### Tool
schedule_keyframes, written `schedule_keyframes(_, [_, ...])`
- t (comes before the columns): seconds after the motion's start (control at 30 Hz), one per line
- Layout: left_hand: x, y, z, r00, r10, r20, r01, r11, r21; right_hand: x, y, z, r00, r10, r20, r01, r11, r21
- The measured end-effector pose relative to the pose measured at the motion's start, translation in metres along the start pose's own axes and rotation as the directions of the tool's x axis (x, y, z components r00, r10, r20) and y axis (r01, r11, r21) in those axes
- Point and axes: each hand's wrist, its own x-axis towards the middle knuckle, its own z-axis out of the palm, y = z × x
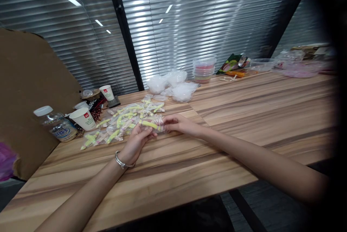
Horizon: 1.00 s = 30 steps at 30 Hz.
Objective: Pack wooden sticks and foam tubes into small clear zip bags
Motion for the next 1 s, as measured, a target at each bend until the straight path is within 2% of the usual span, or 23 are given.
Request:
schedule_keyframes(0.2, [0.0, 0.003, 0.003, 0.999, -0.026, -0.047, 0.026, 1.0, -0.005, -0.003, -0.004, -0.001, 0.998, 0.043, 0.041, -0.047, 0.994, 0.103])
schedule_keyframes(0.43, [-0.001, 0.005, 0.005, 0.999, -0.012, -0.051, 0.012, 1.0, 0.011, 0.0, 0.006, 0.001, 0.999, -0.015, 0.046, 0.017, 0.999, -0.048])
schedule_keyframes(0.67, [-0.001, 0.004, 0.005, 0.999, -0.011, -0.031, 0.012, 1.0, 0.009, -0.002, 0.009, 0.0, 0.998, 0.001, 0.059, 0.002, 0.999, -0.038])
schedule_keyframes(1.0, [0.0, 0.002, 0.0, 1.0, -0.016, 0.027, 0.015, 1.0, 0.005, -0.003, 0.005, -0.001, 0.995, -0.047, 0.092, 0.056, 0.994, -0.091])
